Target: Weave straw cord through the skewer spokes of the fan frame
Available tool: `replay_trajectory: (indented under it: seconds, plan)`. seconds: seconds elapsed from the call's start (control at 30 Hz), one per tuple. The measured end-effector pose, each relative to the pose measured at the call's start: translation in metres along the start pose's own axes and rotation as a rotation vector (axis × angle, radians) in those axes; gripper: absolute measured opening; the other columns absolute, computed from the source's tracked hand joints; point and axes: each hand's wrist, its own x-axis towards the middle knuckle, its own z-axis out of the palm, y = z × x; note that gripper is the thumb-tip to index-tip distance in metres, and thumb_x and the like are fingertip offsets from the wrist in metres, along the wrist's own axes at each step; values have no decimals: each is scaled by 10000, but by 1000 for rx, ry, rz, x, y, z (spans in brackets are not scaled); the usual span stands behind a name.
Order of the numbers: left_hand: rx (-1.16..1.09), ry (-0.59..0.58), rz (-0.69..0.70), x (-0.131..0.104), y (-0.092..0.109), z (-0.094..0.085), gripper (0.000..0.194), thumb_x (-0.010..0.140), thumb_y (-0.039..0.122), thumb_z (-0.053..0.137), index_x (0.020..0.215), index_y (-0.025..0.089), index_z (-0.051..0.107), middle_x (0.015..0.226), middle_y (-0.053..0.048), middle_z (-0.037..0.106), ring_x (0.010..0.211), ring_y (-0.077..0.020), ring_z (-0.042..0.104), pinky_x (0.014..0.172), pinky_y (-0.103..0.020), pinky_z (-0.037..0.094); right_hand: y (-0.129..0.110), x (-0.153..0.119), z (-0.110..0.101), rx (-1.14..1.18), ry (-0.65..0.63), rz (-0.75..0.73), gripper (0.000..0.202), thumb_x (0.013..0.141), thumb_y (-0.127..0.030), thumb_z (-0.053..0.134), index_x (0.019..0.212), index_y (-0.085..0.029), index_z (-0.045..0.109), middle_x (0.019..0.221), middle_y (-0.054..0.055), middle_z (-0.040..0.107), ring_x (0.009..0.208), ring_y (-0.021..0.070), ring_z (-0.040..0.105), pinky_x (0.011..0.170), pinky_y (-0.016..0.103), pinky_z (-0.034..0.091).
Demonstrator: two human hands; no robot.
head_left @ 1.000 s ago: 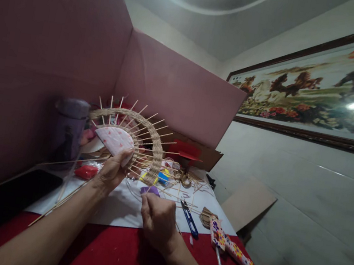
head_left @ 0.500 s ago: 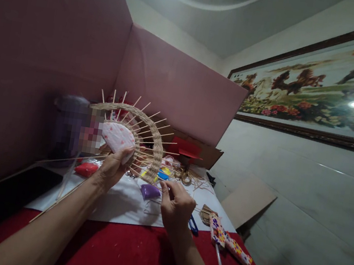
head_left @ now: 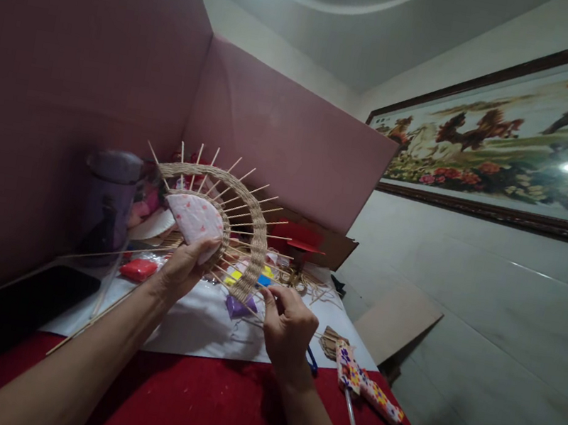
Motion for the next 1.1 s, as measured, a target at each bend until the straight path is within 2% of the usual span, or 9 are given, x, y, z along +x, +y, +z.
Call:
replay_trajectory:
  seconds: [0.2,0.47,0.63,0.7,0.87,0.97,1.1]
  plan:
    - [-53,43,5,-1,3,2,124,653,75,602,770,109,622,635,-25,674,514,-133,616,483,-224,515,3,3,-2,-14,43,0,128,831,-289,570,761,-206,638,704,-4,636,625,122,563,591,221,360]
    - [-115,92,-8,1,9,0,87,668,90,581,745,123,607,605,-7,660,474,-120,588,420,-213,477,2,4,-4,18,189,2,150,825,-300,570,740,-180,602,616,-15,598,518,97,516,525,209,348]
    - [-135,81,3,1,8,-1,62,691,98,571,735,120,609,581,1,643,441,-103,559,355,-185,426,7,4,-4,-18,213,-14,147,845,-277,526,753,-176,580,603,-12,593,504,104,511,519,215,345]
    - [-145,68,9,1,8,0,84,704,93,558,758,118,618,596,-10,655,462,-116,577,363,-193,443,8,3,-2,-62,205,-9,156,851,-279,512,751,-178,573,606,-7,601,506,112,518,519,222,337]
    - [-180,85,-2,0,10,2,111,731,74,523,772,116,617,655,-42,683,543,-156,634,499,-264,545,6,-3,4,-112,160,45,182,863,-290,478,740,-187,564,603,-5,615,528,136,549,522,236,322]
    - [-212,100,-30,0,11,2,99,754,84,518,765,120,609,672,-43,686,567,-159,645,520,-266,555,5,-4,7,-67,74,95,185,853,-304,492,727,-190,564,603,-9,617,540,140,555,540,235,338]
    - [-222,66,-76,-3,7,5,104,763,79,522,787,111,618,674,-46,686,554,-145,636,512,-249,553,3,-4,10,10,-31,69,179,847,-289,489,773,-181,611,679,20,660,608,155,601,590,240,374]
